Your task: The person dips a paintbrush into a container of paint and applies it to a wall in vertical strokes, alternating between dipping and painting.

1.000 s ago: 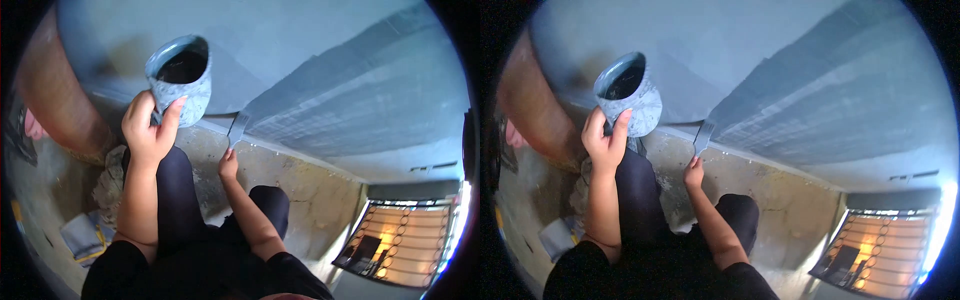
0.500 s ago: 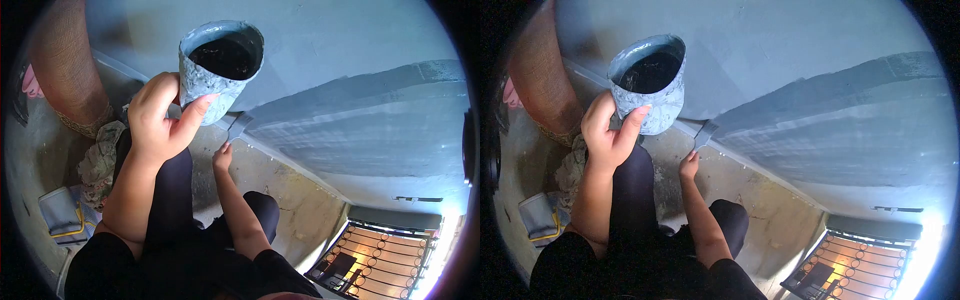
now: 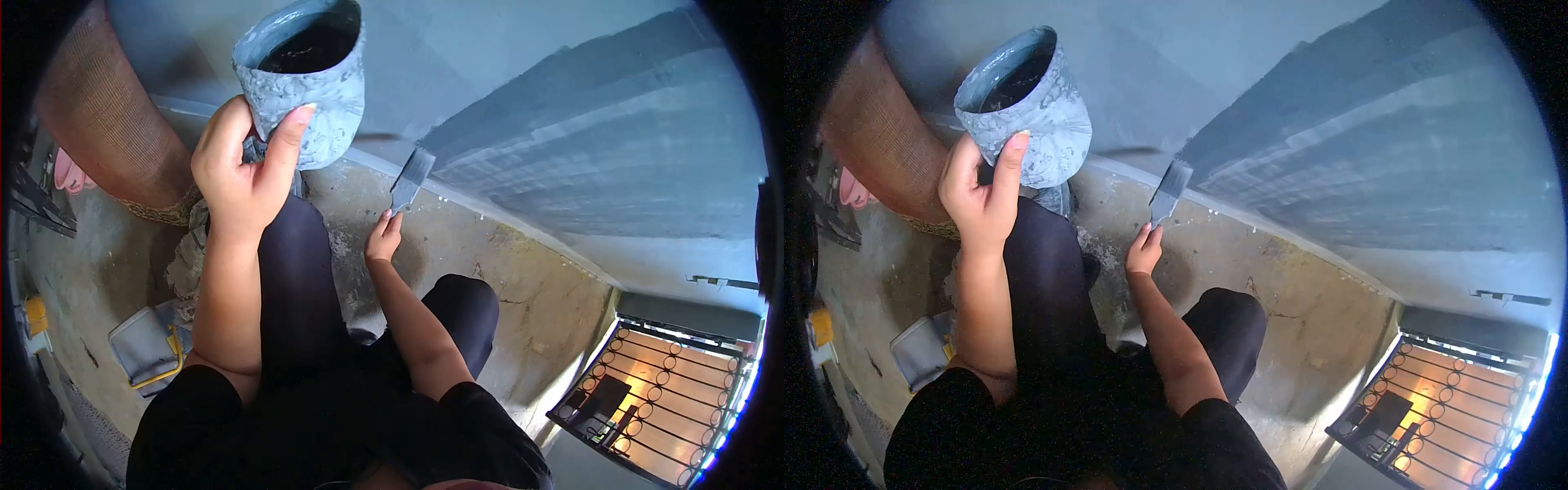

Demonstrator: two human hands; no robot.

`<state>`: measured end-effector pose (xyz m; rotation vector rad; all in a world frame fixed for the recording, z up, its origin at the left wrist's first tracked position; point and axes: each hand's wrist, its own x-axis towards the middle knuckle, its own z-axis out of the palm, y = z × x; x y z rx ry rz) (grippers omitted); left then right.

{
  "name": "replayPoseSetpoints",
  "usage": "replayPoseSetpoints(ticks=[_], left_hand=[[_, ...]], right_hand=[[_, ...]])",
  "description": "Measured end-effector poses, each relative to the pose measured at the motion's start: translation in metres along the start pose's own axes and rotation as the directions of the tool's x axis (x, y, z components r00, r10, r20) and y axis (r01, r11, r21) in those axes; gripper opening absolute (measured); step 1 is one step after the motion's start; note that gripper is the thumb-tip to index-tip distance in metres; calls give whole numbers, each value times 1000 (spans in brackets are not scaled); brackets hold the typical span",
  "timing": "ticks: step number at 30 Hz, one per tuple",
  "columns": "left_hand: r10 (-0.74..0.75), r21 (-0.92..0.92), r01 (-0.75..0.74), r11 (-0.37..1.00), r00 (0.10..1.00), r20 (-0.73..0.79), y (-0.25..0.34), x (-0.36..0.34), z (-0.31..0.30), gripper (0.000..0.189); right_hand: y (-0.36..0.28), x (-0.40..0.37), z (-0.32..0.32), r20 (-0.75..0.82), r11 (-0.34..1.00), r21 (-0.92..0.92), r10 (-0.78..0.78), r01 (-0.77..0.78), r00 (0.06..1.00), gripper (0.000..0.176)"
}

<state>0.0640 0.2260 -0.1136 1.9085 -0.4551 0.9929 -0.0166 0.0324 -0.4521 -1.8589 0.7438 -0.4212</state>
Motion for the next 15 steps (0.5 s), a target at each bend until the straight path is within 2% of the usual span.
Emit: replayPoseSetpoints(ticks=[1, 2, 5, 7, 8, 10, 11, 13, 15], left_hand=[[6, 1, -6, 1000, 999, -31, -1, 0, 2, 19], [8, 3, -8, 1000, 998, -60, 1, -2, 1, 20], [1, 25, -1, 1000, 1000, -24, 4, -3, -2, 21], [-1, 34, 1, 999, 1000, -20, 7, -3, -5, 21], [0, 41, 0, 999, 1000, -19, 8, -3, -5, 22], [-1, 5, 1, 1000, 999, -40, 9, -3, -6, 22], [4, -32, -6, 999, 998, -62, 8, -4, -6, 22], [-3, -9, 3, 1000, 997, -80, 9, -8, -10, 21], [-45, -20, 44, 999, 994, -99, 11, -8, -11, 20]], right_hand=[[-1, 5, 4, -63, 998, 54, -14, 18, 998, 41], [0, 9, 4, -64, 998, 55, -8, 11, 998, 41], [-12, 30, -1, -47, 1000, 11, 18, -17, 999, 42], [-16, 33, -7, 37, 992, -119, 55, -50, 998, 46], [-16, 31, -11, 40, 991, -126, 57, -52, 998, 46], [9, 33, -7, 124, 965, -241, 136, -103, 983, 45], [23, 31, -8, 129, 966, -241, 131, -97, 983, 45], [47, 21, -8, 94, 956, -271, 140, -110, 986, 43], [46, 6, -11, 74, 955, -238, 198, -175, 977, 44]])
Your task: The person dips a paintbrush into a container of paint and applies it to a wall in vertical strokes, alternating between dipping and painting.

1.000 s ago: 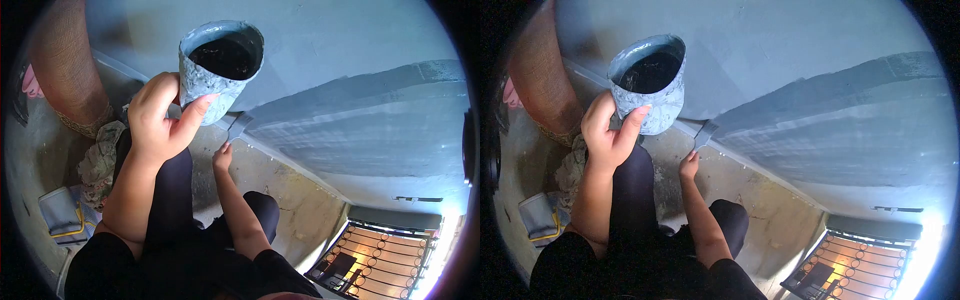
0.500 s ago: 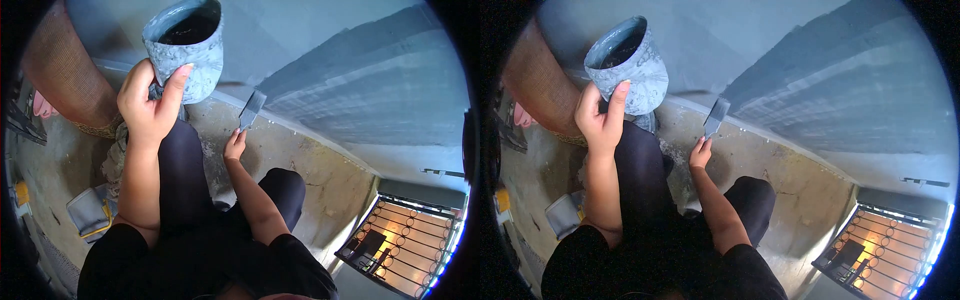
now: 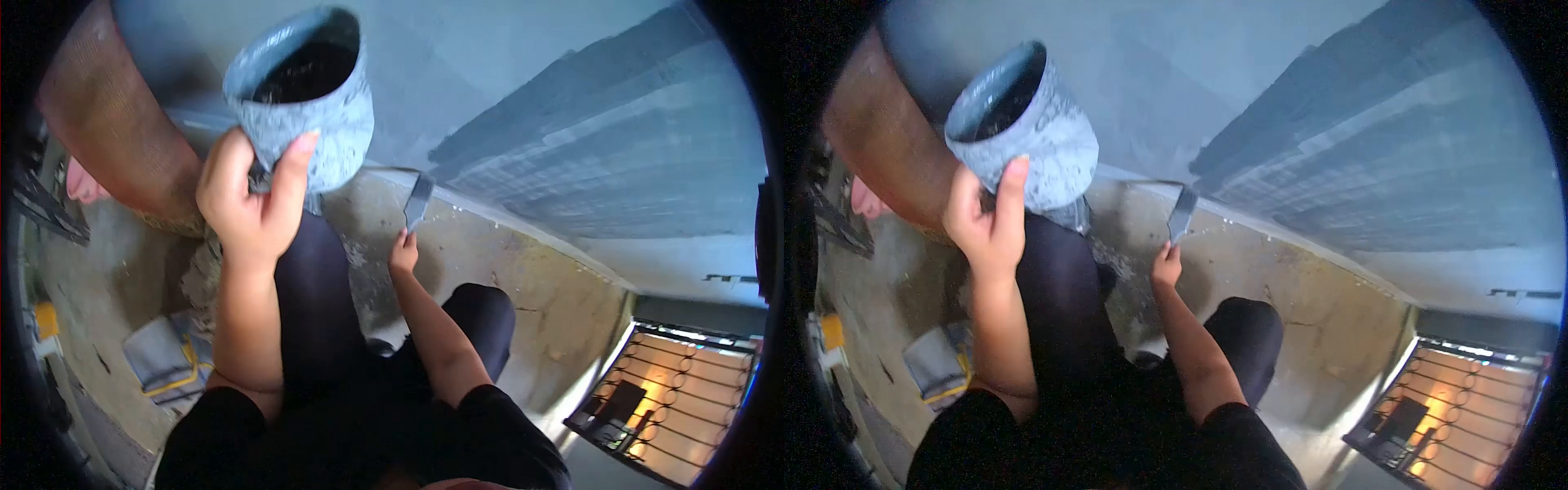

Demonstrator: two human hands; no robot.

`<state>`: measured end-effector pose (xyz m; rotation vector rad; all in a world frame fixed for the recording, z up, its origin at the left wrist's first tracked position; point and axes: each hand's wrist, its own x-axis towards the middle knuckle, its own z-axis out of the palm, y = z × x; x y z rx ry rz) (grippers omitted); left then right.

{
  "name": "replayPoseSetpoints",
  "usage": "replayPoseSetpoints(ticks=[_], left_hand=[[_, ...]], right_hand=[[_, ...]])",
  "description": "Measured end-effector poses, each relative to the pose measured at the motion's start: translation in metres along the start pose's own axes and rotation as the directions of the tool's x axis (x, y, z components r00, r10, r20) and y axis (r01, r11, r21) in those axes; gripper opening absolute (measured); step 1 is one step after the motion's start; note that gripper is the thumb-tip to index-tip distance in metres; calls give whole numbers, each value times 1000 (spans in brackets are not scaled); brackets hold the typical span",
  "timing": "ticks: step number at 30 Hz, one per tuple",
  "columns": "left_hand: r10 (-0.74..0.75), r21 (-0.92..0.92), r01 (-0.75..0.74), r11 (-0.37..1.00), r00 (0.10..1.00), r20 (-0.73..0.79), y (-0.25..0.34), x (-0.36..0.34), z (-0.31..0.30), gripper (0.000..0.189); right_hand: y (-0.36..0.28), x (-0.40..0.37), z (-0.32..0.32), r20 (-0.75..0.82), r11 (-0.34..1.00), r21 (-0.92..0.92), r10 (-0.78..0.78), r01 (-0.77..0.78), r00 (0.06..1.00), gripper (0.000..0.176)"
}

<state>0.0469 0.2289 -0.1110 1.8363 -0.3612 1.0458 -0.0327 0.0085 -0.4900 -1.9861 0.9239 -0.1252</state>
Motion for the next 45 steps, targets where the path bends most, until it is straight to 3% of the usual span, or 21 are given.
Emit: replayPoseSetpoints(ticks=[3, 6, 8, 11, 12, 15, 16, 20, 24, 29, 33, 37, 40, 45], left_hand=[[16, -4, -16, 1000, 999, 50, 2, -3, -3, 17], [-15, -12, 16, 1000, 998, 61, 3, -4, 0, 17], [-37, -19, 39, 999, 990, 137, 2, -8, -5, 18], [-59, -64, 74, 995, 976, 211, -5, -13, -4, 18], [-61, -45, 72, 996, 974, 217, -4, -13, -1, 18], [-49, -29, 57, 998, 972, 228, -4, -11, 5, 19], [-74, -46, 85, 995, 975, 212, -2, -11, 5, 20], [-131, -77, 150, 986, 969, 211, 0, -18, 5, 21], [-160, -117, 189, 975, 963, 218, -3, -23, -7, 27], [-137, -86, 160, 983, 964, 228, -7, -24, -6, 32], [-131, -77, 151, 986, 967, 219, -8, -20, 0, 30], [-129, -94, 151, 984, 969, 212, -10, -22, 3, 31], [-147, -96, 169, 981, 968, 204, -13, -23, 1, 31], [-118, -87, 140, 986, 969, 216, -14, -18, 3, 30]], right_hand=[[-19, -23, 4, -106, 951, 299, -49, 79, 993, 39], [-56, -11, -4, -78, 939, 338, -39, 63, 996, 40], [-66, -1, -5, 40, 983, 180, -48, 40, 998, 42], [-28, 19, 26, 61, 993, 79, 85, -89, 995, 44], [-11, 15, 34, 17, 998, 36, 55, -55, 998, 46], [2, -9, 27, -28, 992, 101, 85, -81, 996, 45], [-3, -14, 19, -49, 973, 226, 66, -53, 997, 41], [-34, 3, 4, -70, 970, 227, -68, 82, 995, 40], [-38, 31, 14, -70, 965, 263, 9, 9, 997, 39], [0, 33, 35, -8, 998, 41, 56, -56, 998, 41], [-8, -2, 19, -33, 987, 112, 116, -112, 993, 40], [-21, 9, 29, -88, 980, 200, -6, 24, 996, 40], [-28, 26, 34, -53, 984, 134, 123, -115, 991, 41], [-2, 33, 44, 24, 984, -14, 176, -176, 984, 43]])
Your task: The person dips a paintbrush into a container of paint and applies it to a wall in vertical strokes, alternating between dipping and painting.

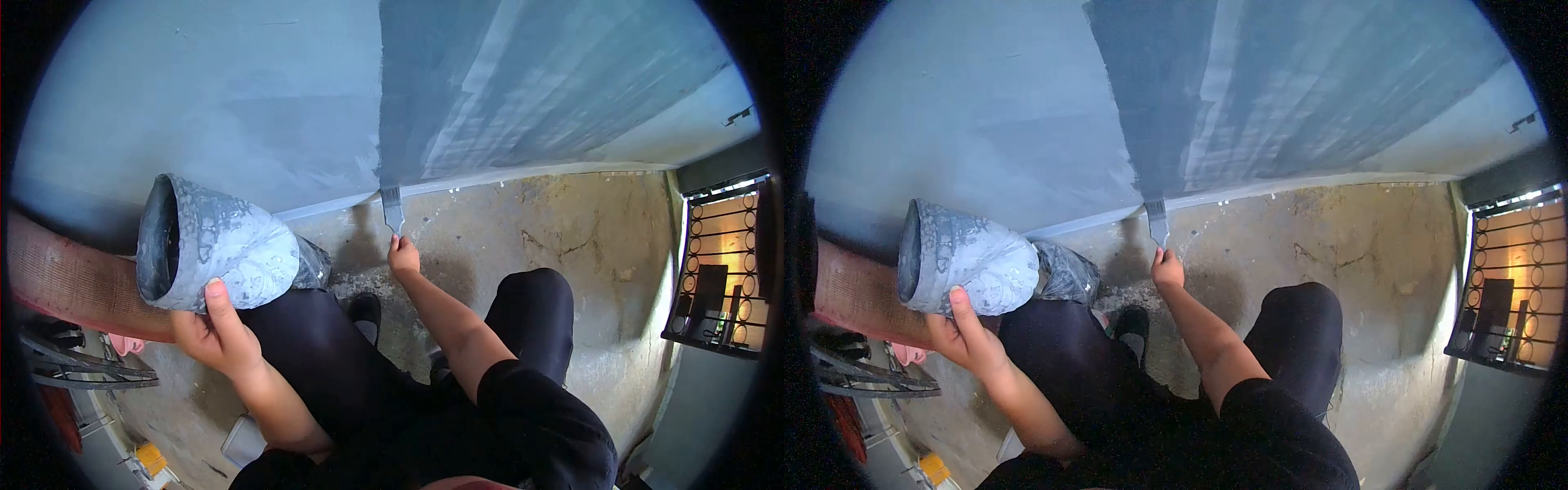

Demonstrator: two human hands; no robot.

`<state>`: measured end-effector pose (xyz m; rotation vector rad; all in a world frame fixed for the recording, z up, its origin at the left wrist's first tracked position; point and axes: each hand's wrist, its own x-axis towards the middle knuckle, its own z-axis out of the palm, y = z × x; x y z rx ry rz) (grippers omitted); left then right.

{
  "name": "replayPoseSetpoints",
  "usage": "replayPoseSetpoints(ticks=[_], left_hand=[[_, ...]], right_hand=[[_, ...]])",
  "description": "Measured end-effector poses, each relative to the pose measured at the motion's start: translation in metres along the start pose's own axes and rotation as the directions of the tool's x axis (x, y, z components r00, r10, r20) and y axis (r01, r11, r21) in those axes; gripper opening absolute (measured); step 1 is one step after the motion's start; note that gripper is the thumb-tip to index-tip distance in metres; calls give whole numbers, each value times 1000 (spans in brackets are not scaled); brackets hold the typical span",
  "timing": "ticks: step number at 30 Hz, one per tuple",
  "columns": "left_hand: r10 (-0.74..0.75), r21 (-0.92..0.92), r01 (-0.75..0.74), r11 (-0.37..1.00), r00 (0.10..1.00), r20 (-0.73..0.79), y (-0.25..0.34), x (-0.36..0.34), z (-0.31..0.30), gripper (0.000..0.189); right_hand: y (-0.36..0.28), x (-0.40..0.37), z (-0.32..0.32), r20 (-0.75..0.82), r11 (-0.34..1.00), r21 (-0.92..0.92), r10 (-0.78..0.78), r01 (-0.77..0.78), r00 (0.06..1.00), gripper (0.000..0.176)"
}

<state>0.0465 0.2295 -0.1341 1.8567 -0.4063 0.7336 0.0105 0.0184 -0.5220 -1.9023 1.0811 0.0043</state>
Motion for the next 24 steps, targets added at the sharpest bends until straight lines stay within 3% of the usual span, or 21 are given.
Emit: replayPoseSetpoints(ticks=[2, 4, 9, 11, 15, 19, 22, 24], left_hand=[[10, 5, -10, 1000, 1000, -5, 1, 1, 2, 29], [-14, -51, 16, 999, 999, 36, 2, 3, 5, 29], [-11, -32, 13, 999, 998, 57, 7, 4, 11, 28], [-16, -31, 18, 999, 998, 55, 7, 3, 9, 28], [-13, -19, 13, 1000, 999, 38, 7, 0, 2, 27], [6, -13, -6, 1000, 1000, 22, 9, 0, 0, 26], [3, -4, -3, 1000, 1000, 28, 9, 0, 0, 26], [0, -16, 0, 1000, 1000, 29, 11, 1, 3, 26]], right_hand=[[11, -13, -3, -12, 999, -31, -14, 14, 1000, 43], [11, -30, -14, -71, 988, 140, -61, 70, 996, 42], [2, -22, -27, -71, 981, 84, -167, 173, 983, 39], [-5, -6, -28, -89, 994, -104, -37, 28, 995, 41], [4, 18, -28, -74, 975, -223, -1, -16, 997, 40], [23, 11, -30, -70, 978, -209, 11, -26, 998, 38], [33, -7, -35, -82, 981, -192, -49, 32, 995, 37], [34, -17, -40, -47, 967, -168, -200, 190, 979, 35]])
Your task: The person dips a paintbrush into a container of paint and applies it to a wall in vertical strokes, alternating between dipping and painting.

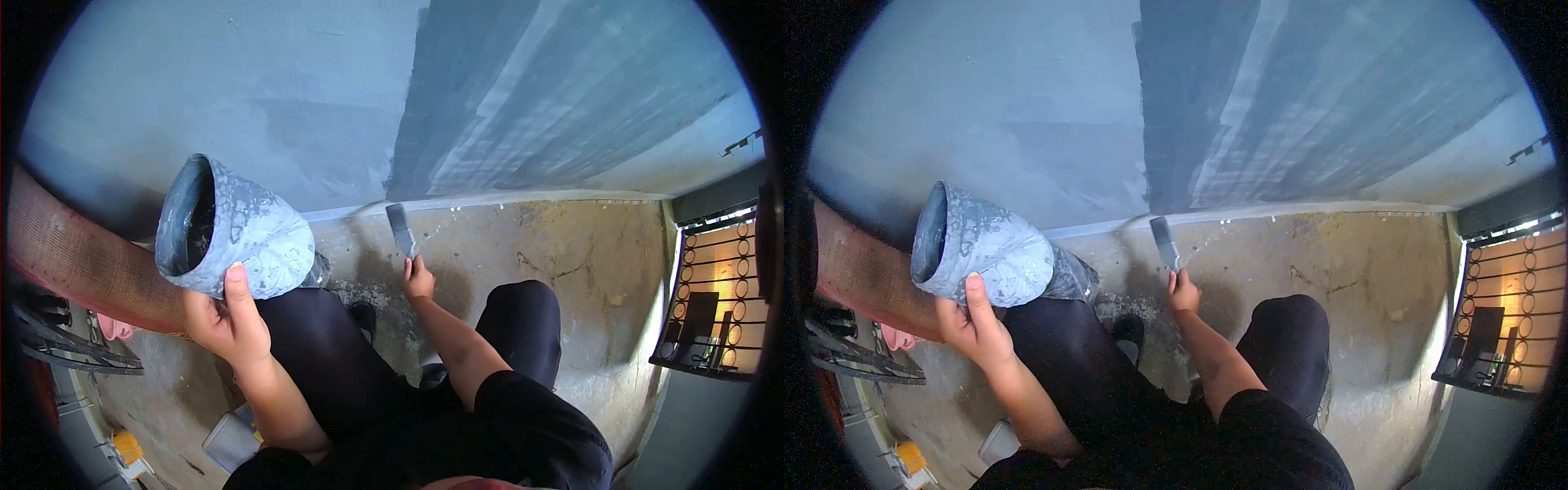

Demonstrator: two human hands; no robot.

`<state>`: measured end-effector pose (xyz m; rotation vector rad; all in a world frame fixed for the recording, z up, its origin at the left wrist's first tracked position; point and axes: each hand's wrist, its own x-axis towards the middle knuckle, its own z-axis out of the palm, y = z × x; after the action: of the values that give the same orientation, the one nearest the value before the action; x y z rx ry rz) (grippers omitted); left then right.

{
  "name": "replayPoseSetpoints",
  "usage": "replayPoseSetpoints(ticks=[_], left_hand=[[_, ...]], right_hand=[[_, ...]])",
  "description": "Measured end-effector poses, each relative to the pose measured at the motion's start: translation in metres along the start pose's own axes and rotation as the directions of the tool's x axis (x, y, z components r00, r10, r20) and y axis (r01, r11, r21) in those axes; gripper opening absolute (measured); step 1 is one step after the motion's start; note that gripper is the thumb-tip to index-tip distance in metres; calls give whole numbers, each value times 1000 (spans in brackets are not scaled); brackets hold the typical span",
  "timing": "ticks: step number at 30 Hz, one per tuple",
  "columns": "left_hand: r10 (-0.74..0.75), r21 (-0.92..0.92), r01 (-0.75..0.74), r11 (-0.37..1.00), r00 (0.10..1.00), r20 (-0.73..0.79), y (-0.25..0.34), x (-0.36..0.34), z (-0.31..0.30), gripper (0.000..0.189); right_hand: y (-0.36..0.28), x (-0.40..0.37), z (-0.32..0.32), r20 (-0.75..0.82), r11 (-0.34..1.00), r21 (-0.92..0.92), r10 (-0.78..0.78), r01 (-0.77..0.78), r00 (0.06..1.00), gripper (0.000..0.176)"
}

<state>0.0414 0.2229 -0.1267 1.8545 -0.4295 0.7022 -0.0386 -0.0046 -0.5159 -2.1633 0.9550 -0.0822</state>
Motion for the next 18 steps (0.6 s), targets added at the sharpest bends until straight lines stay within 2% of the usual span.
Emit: replayPoseSetpoints(ticks=[1, 2, 4, 6, 8, 12, 14, 16, 17, 18], left_hand=[[-7, -8, 7, 1000, 1000, 6, 1, 0, 1, 25], [-5, -9, 5, 1000, 1000, 3, 1, 0, 0, 25], [7, 72, -10, 997, 999, 33, 0, 0, -1, 25], [17, 52, -18, 999, 1000, 23, 1, 0, 0, 25], [28, 27, -28, 999, 1000, 12, 3, 1, 1, 24], [8, 48, -9, 999, 1000, 28, 0, -2, -1, 22], [30, 128, -36, 991, 998, 48, -1, 1, 4, 19], [48, 119, -55, 991, 997, 62, 3, 8, 14, 17], [93, 75, -90, 993, 995, -34, -1, 13, 29, 19], [99, 89, -100, 991, 995, 17, 3, 16, 36, 22]], right_hand=[[-2, 1, 2, -61, 991, 4, -134, 135, 989, 35], [-4, 4, 5, -62, 990, 3, -137, 138, 989, 35], [-25, 14, 3, -115, 971, 130, -187, 201, 976, 34], [-39, 20, -3, -82, 973, 167, -147, 159, 986, 35], [-48, 21, -8, -23, 998, 57, -29, 30, 999, 37], [-22, 15, -11, 63, 996, -75, 50, -46, 997, 41], [-10, 12, -25, 189, 973, -231, 60, -15, 980, 42], [-12, 20, -46, 261, 931, -340, -41, 131, 965, 49], [-18, 37, -58, 245, 925, -344, -77, 161, 966, 49], [-24, 57, -68, 427, 896, -355, -98, 266, 899, 53]])
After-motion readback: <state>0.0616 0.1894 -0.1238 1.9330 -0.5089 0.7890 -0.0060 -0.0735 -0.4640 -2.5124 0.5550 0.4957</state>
